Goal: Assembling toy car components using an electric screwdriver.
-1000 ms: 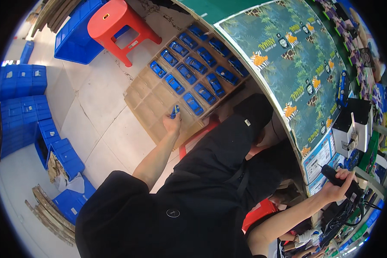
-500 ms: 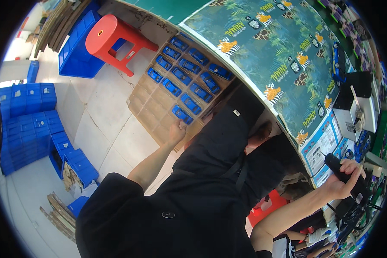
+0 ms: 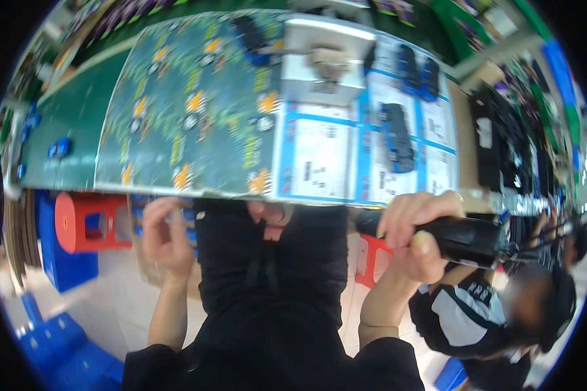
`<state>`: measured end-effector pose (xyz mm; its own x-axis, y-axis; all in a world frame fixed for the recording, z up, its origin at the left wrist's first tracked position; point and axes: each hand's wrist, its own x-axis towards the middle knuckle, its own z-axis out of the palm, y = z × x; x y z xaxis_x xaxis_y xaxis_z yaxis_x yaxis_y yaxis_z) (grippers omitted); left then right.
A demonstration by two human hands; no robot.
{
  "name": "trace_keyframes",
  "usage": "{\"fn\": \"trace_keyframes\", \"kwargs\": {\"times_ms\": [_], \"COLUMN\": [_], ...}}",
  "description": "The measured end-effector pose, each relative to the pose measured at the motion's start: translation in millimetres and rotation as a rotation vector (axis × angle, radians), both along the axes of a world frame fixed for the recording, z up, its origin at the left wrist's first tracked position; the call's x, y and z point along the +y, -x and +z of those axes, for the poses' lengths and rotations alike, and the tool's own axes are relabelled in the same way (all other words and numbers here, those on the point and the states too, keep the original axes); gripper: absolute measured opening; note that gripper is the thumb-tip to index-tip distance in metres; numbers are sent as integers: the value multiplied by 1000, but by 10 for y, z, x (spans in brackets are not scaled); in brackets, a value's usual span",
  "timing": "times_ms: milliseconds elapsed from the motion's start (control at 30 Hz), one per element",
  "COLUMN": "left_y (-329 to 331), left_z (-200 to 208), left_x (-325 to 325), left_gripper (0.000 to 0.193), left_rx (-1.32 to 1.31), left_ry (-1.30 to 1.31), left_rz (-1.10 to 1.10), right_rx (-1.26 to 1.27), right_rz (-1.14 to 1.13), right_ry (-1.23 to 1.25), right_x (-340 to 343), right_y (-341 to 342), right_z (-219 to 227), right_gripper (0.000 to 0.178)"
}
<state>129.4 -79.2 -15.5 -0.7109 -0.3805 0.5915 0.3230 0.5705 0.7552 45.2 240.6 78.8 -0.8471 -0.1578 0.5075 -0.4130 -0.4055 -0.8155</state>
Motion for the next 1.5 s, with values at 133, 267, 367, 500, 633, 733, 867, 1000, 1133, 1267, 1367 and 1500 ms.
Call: {"fn": "trace_keyframes", "kwargs": {"times_ms": [133,267,367,500,633,733,867,1000,1133,1267,1367,1500], "left_y": [943,1824,2155,2202,1968,1662,1317,1214,1160,1163,1204,1290], "left_z": [450,542,511,386,185,293,304,240,163,176,165,134], "left_x": [1466,2453,2622,2626,2552,2099,1078,714,583,532,541,685], "left_gripper": [33,42,61,83,69,54,25,20,24,23,23,27], "left_rx": [40,-92,-590,-586,-430,-477,-470,-430,-403,-435,-457,-464], "left_ry": [-36,197,391,288,-273,-705,-1421,-1450,-1265,-1260,-1260,-1230], "left_rz": [-741,-513,-511,-677,-710,-780,-625,-581,-544,-586,-595,-631], "right_rx": [55,-46,-89,-145,-165,-42,171,177,213,220,226,232], "right_rz": [-5,-45,-94,-118,-129,-139,-208,-320,-408,-452,-457,-519], "right_ry": [27,113,126,81,92,149,157,193,126,-84,-194,-253], "right_x": [306,585,617,617,586,585,198,-356,-739,-920,-1014,-911], "right_y": [-194,-360,-394,-386,-344,-291,122,869,1316,1416,1474,1442], "right_z": [64,102,124,194,212,242,449,469,394,359,416,592], "right_gripper": [29,32,33,33,31,27,26,16,17,21,20,14]}}
